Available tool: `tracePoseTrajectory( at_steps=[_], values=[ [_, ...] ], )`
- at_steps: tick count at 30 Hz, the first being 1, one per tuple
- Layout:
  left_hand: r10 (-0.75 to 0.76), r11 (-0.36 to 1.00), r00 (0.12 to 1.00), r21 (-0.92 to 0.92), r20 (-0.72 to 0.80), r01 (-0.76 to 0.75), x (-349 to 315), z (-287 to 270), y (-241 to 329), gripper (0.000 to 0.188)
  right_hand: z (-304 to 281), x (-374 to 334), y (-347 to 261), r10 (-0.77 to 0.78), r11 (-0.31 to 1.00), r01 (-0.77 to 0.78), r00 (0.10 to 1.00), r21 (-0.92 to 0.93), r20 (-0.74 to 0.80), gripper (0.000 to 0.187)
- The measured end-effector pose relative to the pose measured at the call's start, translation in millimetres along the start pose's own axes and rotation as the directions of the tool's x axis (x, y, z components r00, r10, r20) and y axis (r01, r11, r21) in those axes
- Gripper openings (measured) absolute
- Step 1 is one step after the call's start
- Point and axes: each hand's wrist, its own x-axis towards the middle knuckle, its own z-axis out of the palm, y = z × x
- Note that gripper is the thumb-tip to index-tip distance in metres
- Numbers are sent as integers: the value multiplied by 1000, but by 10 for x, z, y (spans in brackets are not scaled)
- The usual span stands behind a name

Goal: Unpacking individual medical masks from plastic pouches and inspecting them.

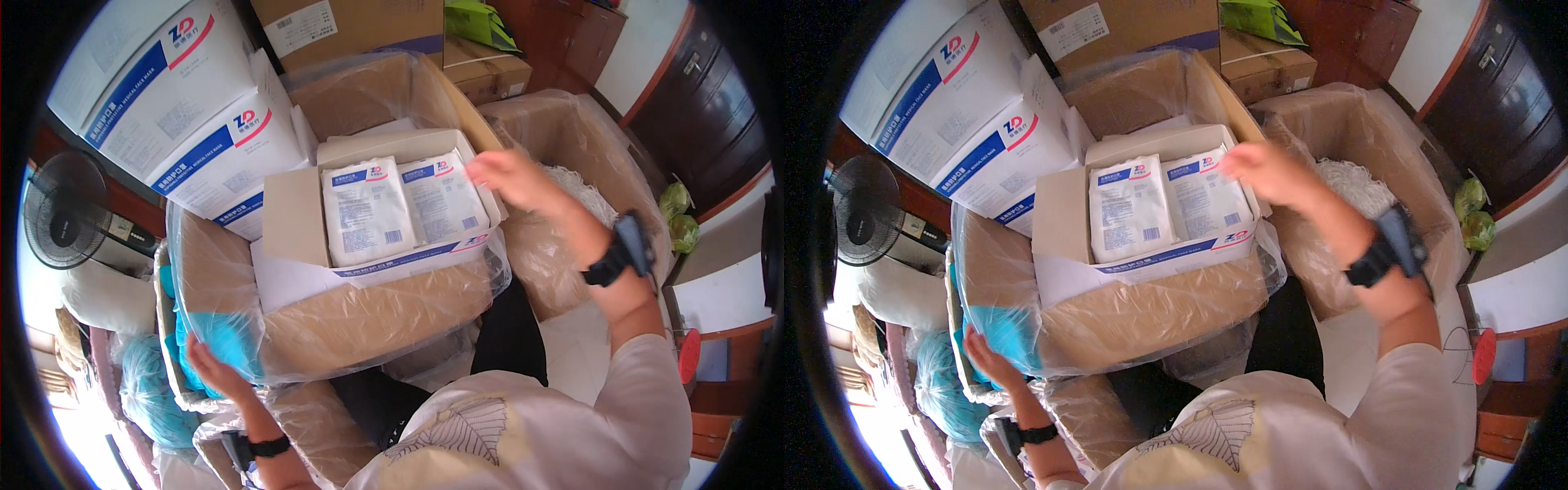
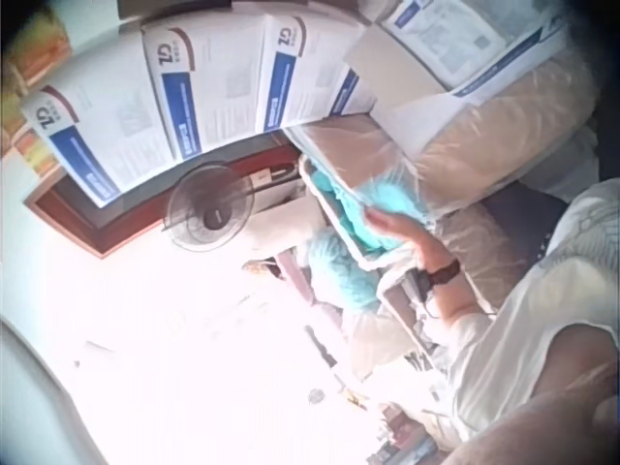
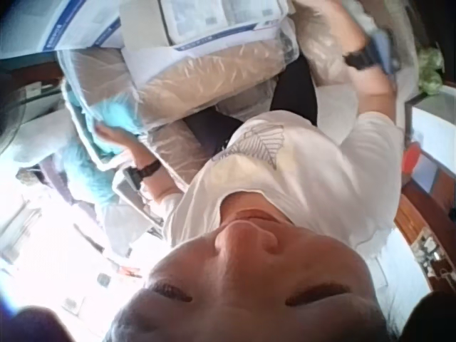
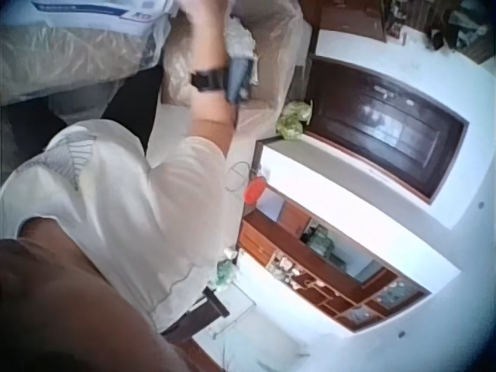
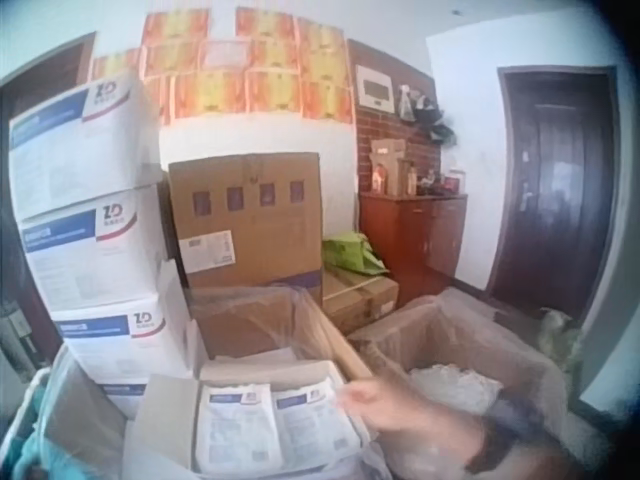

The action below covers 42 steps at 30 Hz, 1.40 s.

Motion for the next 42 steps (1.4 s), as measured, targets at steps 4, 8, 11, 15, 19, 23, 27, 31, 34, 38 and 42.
tracePoseTrajectory(
  at_steps=[4, 8, 11, 15, 19, 23, 27, 31, 34, 38, 42],
  values=[
    [287, 950, 794, -56, 536, -306, -550, 842, 802, 25, 735, 510, 189, 93, 990, -68, 972, -121, 218, 32],
    [345, 894, 624, -44, 701, -445, -863, 1303, 1233, 40, 986, 506, 54, 85, 964, -57, 991, -260, 101, 27],
    [351, 868, 580, -23, 735, -496, -1010, 1437, 1144, 43, 1022, 401, -49, 0, 974, -10, 999, -225, -41, 25],
    [359, 879, 599, -44, 716, -474, -1057, 1471, 1124, 42, 1012, 332, -143, -43, 943, 8, 994, -334, -98, 24],
    [350, 890, 599, -56, 721, -453, -1072, 1468, 1080, 42, 1034, 341, -152, -7, 967, -17, 995, -254, -96, 25],
    [363, 898, 603, -94, 710, -429, -1061, 1452, 1042, 40, 1154, 282, -368, 342, 854, -325, 939, 407, 34, 24],
    [251, 960, 739, -257, 625, -109, -981, 1411, 1143, 38, 1024, 302, -321, 131, 893, -104, 991, 438, -31, 23],
    [68, 896, 825, -398, 561, 197, -702, 1291, 1318, 45, 750, -152, -611, -200, 907, 230, 973, 354, -118, 15],
    [-63, 671, 651, -451, 756, 589, -634, 1190, 1743, 55, 753, -719, -673, -249, 902, 262, 965, 343, -83, 11],
    [15, 646, 551, -429, 835, 632, -760, 1170, 1848, 41, 1037, -1191, -377, -193, 890, 199, 980, 409, -56, 13],
    [11, 681, 644, -478, 765, 555, -1030, 1263, 1803, 30, 1299, -1330, -149, -142, 816, 150, 988, 559, -59, 12]
  ],
)
